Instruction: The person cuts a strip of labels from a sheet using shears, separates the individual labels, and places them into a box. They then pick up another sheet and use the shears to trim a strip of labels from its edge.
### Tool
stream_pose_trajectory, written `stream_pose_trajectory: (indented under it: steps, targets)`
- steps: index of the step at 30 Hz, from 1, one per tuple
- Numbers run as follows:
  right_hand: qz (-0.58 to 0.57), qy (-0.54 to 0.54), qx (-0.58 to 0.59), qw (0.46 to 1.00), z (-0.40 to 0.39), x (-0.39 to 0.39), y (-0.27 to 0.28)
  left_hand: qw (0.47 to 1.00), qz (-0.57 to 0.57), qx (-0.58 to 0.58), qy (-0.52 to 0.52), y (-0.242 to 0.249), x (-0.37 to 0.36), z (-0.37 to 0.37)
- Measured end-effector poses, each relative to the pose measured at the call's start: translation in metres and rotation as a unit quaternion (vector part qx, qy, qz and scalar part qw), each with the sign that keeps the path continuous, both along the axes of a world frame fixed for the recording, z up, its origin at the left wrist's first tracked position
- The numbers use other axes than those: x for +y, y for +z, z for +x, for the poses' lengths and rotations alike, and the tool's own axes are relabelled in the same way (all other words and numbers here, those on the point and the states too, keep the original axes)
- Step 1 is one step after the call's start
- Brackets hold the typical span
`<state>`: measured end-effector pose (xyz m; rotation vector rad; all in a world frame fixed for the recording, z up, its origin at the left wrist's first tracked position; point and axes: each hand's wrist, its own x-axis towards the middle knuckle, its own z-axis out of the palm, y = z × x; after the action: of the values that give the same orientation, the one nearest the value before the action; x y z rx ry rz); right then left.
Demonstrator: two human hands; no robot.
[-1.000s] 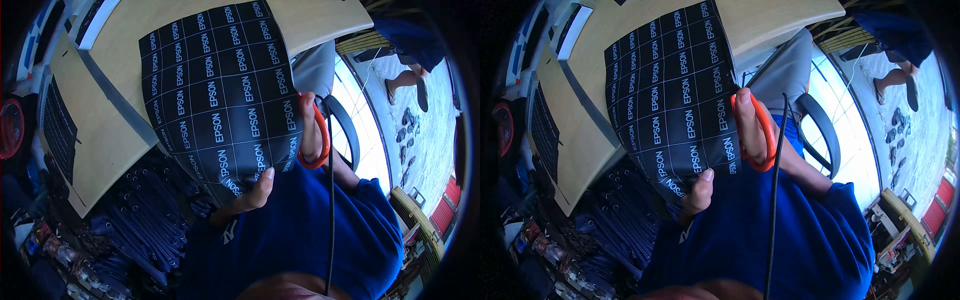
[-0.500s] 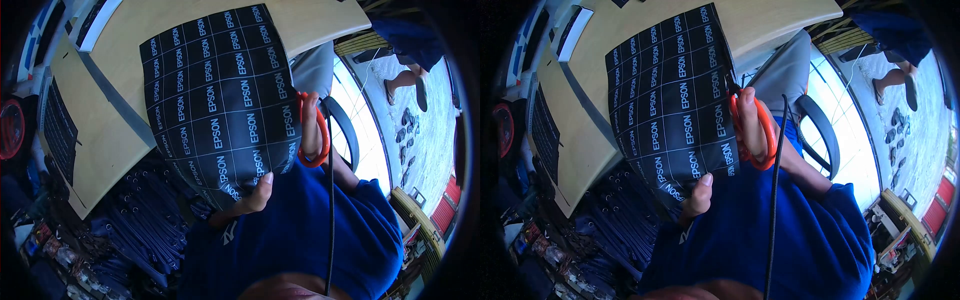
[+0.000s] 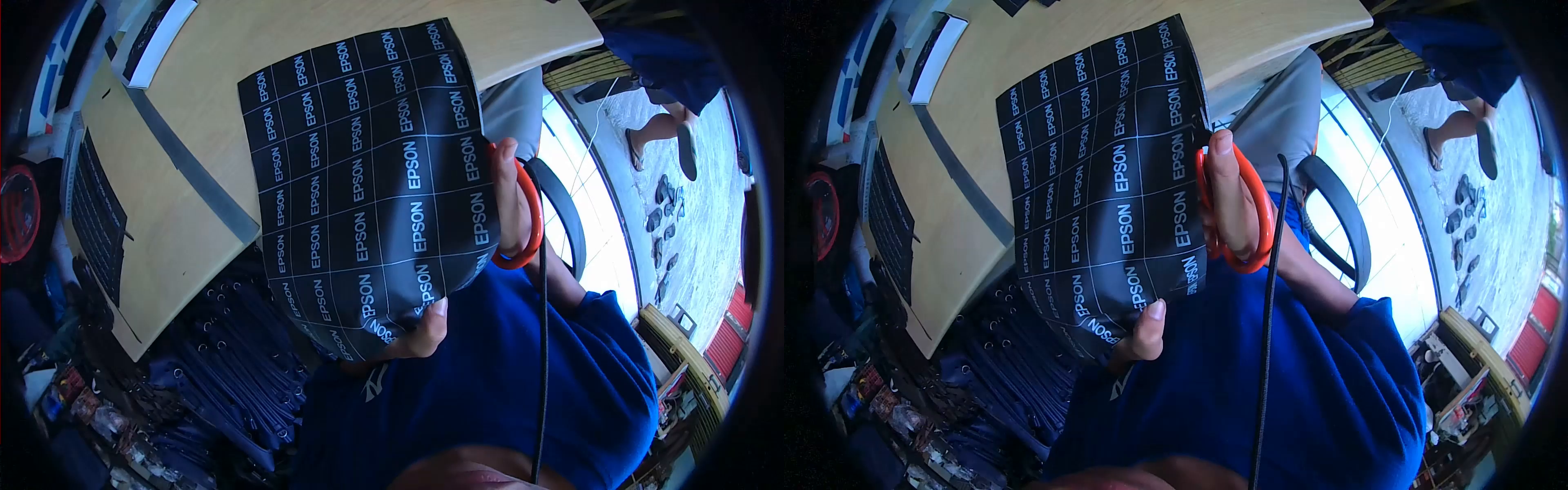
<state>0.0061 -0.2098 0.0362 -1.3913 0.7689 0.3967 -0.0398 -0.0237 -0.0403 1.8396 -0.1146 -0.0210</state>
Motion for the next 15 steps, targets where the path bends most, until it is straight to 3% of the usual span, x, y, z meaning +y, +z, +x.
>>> stream_pose_trajectory:
  steps: [7,12,15]
  targets:
    - [0.031,-0.021,-0.086,0.996,-0.012,-0.005,-0.056,0.999,0.029,-0.020,0.002,-0.001,0.004,-0.001]
    - [0.056,-0.039,-0.159,0.985,-0.014,-0.006,-0.064,0.998,0.048,-0.036,0.002,0.000,0.005,0.000]
    - [0.034,-0.033,-0.140,0.989,-0.012,-0.006,-0.051,0.997,0.061,-0.045,0.004,0.002,0.005,0.000]
